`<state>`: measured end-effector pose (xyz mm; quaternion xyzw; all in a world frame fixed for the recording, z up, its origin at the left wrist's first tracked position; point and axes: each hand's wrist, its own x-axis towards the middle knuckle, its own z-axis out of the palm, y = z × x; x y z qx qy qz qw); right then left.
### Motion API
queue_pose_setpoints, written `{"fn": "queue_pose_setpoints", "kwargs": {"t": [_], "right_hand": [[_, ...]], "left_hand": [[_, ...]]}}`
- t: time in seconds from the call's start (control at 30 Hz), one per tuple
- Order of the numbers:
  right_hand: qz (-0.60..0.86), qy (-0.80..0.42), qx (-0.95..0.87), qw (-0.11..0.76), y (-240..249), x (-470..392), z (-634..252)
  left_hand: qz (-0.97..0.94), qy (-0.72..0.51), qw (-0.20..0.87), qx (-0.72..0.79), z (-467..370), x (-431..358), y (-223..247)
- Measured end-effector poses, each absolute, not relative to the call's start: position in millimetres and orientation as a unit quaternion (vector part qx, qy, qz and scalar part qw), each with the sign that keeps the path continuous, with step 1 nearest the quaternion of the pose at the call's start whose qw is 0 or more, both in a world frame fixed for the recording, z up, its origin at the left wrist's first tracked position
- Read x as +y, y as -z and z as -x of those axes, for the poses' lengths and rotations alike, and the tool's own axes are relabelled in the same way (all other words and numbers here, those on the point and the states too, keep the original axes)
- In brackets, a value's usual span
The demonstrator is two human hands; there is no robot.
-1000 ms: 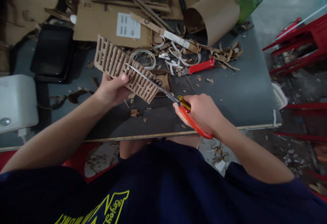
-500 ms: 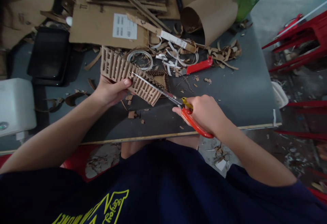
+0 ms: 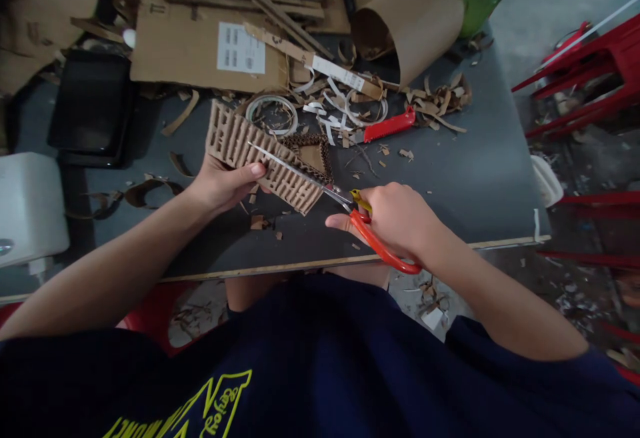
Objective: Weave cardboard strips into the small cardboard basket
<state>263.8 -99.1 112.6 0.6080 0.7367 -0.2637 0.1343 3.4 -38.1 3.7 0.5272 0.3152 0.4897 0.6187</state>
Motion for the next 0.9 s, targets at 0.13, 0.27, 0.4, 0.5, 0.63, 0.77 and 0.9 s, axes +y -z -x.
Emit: {"fn": "queue_pose_setpoints", "kwargs": {"t": [0.13, 0.27, 0.4, 0.5, 0.63, 0.77, 0.9], "right_hand": [[-0.626, 0.287, 0.721, 0.075, -105, -102, -262], [-0.636, 0.328, 0.695, 0.068, -107, -101, -266], [-0.632, 0.325, 0.695, 0.112, -110, -98, -276], [-0.604, 0.303, 0.727, 0.125, -110, -97, -280], [-0.591, 0.299, 0.734, 0.151, -112, -100, -279], [-0.593, 0.287, 0.739, 0.136, -116, -102, -277], [-0.592, 0.310, 0.737, 0.102, -115, -105, -281]], "left_hand": [[-0.516, -0.487, 0.625, 0.325, -3, -37, -4], [-0.483, -0.502, 0.629, 0.345, -1, -30, -10], [-0.491, -0.501, 0.614, 0.361, 3, -25, -18], [-0.520, -0.473, 0.622, 0.344, 8, -27, -22], [-0.550, -0.432, 0.631, 0.334, 15, -30, -25], [-0.557, -0.384, 0.661, 0.324, 20, -26, -24], [-0.554, -0.356, 0.683, 0.316, 24, -21, -22]]}}
